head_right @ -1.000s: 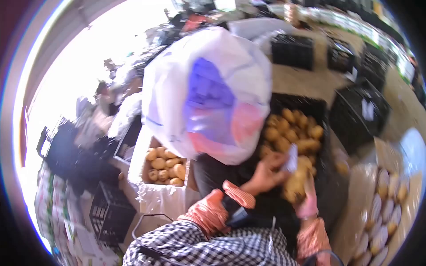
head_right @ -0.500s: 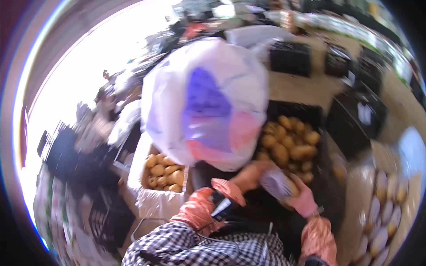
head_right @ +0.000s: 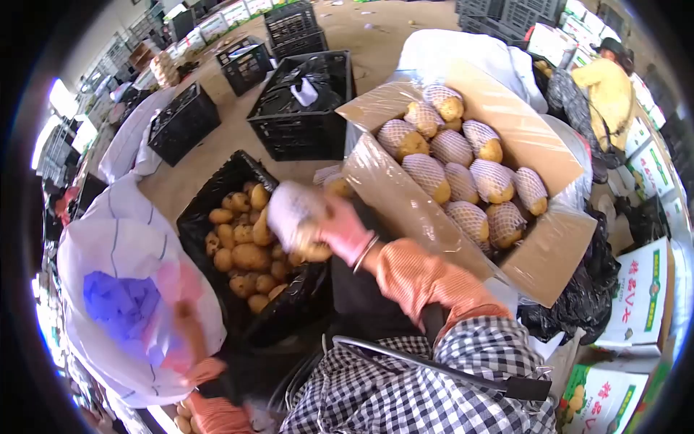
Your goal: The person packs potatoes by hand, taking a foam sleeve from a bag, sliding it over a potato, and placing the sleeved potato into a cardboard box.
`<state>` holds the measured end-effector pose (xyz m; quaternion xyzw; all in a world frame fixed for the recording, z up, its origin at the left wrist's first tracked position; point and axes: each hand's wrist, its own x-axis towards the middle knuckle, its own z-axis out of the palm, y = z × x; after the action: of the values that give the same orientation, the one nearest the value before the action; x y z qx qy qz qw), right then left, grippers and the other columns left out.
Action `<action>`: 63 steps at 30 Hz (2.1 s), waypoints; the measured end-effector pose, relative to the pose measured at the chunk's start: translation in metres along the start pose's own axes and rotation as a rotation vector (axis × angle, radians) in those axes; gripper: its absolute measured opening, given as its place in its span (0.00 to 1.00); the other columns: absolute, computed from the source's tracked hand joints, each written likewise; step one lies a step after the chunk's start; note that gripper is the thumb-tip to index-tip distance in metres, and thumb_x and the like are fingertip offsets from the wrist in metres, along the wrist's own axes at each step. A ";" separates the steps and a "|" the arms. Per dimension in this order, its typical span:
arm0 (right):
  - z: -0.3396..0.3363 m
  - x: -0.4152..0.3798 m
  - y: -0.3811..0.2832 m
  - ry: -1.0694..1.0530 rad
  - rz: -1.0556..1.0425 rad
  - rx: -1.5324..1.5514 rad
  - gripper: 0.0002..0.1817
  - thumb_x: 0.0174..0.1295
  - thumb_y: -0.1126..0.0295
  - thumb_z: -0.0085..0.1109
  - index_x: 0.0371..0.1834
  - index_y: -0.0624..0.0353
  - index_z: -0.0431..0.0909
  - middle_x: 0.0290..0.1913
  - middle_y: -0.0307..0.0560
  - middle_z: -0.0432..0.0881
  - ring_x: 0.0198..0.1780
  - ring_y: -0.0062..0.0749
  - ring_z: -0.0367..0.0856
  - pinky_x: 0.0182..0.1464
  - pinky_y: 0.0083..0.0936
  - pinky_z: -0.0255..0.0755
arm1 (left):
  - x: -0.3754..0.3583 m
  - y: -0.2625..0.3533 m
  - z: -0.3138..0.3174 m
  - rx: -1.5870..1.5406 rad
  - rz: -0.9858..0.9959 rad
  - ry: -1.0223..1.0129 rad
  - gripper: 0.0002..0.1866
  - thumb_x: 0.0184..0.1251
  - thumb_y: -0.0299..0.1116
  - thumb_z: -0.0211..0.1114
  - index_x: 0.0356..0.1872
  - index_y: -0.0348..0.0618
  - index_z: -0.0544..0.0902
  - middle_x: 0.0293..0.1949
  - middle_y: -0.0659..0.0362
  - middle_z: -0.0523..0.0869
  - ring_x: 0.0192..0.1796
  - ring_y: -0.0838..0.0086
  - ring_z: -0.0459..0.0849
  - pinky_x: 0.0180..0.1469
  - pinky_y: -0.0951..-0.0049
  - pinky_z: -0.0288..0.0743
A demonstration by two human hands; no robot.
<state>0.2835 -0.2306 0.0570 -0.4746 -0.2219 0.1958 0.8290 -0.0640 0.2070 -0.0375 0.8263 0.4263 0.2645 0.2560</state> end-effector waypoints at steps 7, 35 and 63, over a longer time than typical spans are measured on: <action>-0.138 0.028 -0.148 0.698 -0.642 -1.669 0.38 0.37 0.56 0.75 0.57 0.48 0.71 0.52 0.56 0.74 0.51 0.49 0.77 0.53 0.38 0.73 | -0.016 0.020 -0.065 0.999 -0.104 -0.253 0.25 0.40 0.41 0.71 0.44 0.44 0.82 0.42 0.48 0.82 0.49 0.55 0.80 0.53 0.54 0.71; 0.127 0.147 0.178 -1.204 -0.216 -1.988 0.40 0.40 0.61 0.69 0.62 0.45 0.65 0.47 0.48 0.76 0.53 0.40 0.74 0.57 0.34 0.63 | -0.087 0.189 -0.074 -0.463 -0.049 0.123 0.31 0.43 0.16 0.54 0.57 0.37 0.73 0.55 0.53 0.73 0.59 0.67 0.71 0.61 0.70 0.64; 0.110 -0.005 0.117 -0.217 0.314 -0.475 0.55 0.40 0.67 0.76 0.70 0.66 0.48 0.57 0.51 0.73 0.55 0.29 0.73 0.56 0.24 0.69 | -0.087 0.261 0.082 -0.212 0.476 -0.027 0.16 0.43 0.18 0.62 0.39 0.38 0.82 0.36 0.49 0.82 0.40 0.54 0.81 0.40 0.65 0.74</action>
<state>0.2051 -0.1011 0.0030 -0.6599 -0.2726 0.3139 0.6258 0.0958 -0.0140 0.0528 0.8754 0.1863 0.3493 0.2776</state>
